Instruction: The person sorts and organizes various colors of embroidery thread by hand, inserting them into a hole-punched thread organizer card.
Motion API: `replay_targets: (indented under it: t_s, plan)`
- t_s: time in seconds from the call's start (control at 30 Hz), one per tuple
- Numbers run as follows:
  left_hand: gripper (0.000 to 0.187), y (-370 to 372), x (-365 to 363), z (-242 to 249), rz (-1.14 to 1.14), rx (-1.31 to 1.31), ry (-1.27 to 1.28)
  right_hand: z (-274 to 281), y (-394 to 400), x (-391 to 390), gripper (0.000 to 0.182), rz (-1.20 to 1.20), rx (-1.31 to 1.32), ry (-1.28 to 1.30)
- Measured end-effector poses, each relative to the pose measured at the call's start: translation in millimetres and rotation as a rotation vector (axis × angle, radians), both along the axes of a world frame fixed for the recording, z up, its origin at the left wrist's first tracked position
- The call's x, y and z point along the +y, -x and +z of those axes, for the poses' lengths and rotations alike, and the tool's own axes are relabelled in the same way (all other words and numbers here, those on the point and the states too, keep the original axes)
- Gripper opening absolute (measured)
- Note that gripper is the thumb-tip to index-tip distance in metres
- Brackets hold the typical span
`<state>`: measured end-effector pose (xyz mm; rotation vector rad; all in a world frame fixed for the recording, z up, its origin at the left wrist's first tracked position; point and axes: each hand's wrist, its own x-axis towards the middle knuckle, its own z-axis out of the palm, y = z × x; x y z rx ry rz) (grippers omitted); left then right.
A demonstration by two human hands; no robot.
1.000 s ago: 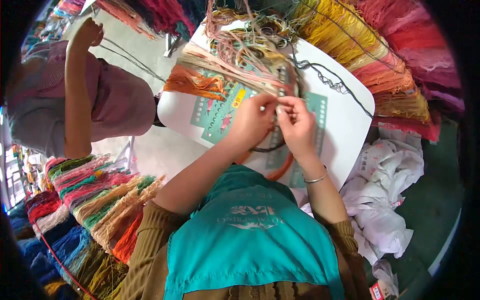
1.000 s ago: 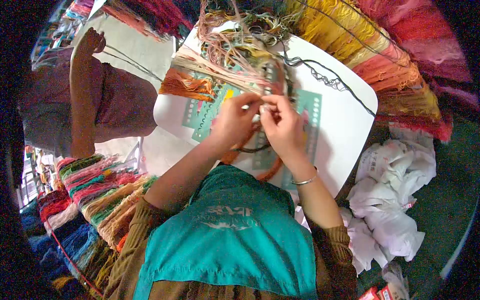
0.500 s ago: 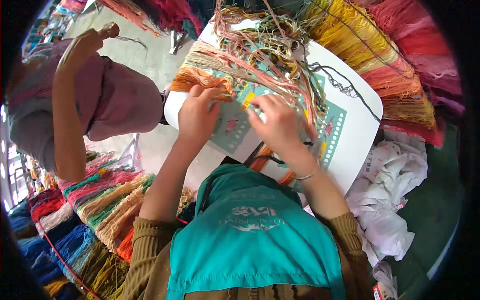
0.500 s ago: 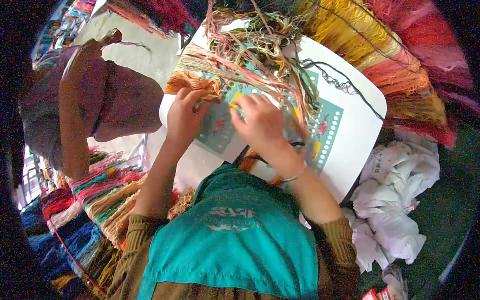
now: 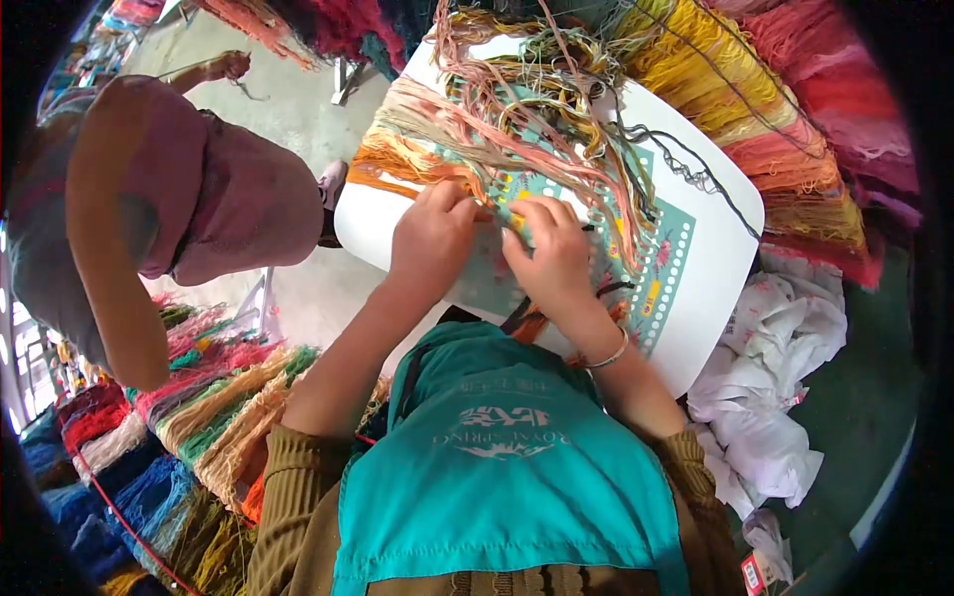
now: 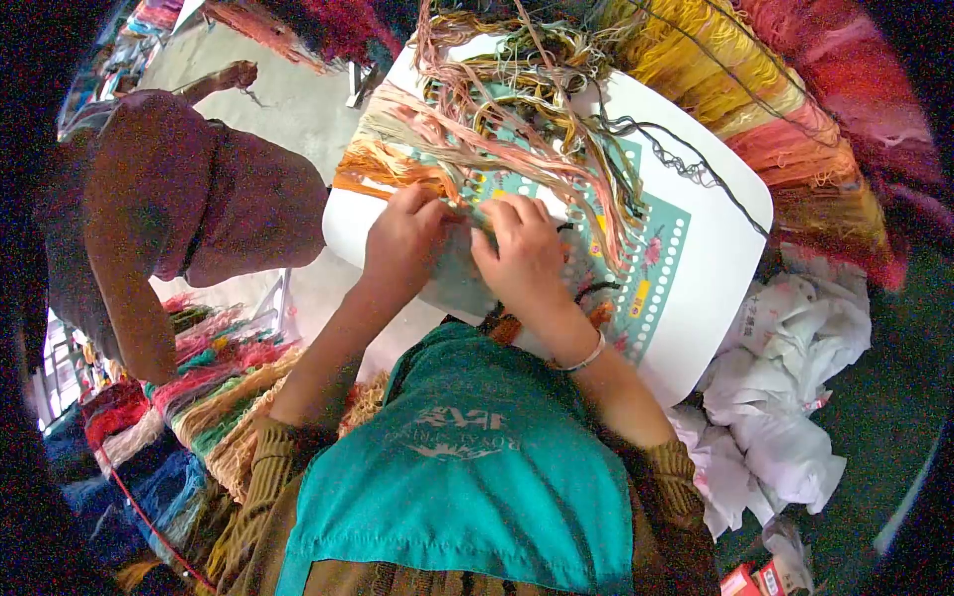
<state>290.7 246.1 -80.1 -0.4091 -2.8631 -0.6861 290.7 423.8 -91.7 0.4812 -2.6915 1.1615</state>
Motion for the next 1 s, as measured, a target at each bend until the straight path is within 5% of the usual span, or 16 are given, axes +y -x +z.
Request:
replay_targets:
  t_s: [0.3,0.63,1.0]
  plan:
    - [0.010,-2.4,8.2,11.2,0.272,-0.278,-0.225,12.5,-10.6,-2.4,0.070,-0.059,-0.044,-0.242]
    - [0.015,18.3,15.8,6.7,0.224,-0.361,-0.088,14.5,-14.5,-13.0,0.082,-0.104,-0.075,-0.301]
    - [0.014,12.2,-12.4,-1.7,0.246,-0.406,-0.549,1.7,-10.0,-20.9,0.081,-0.106,-0.006,-0.383]
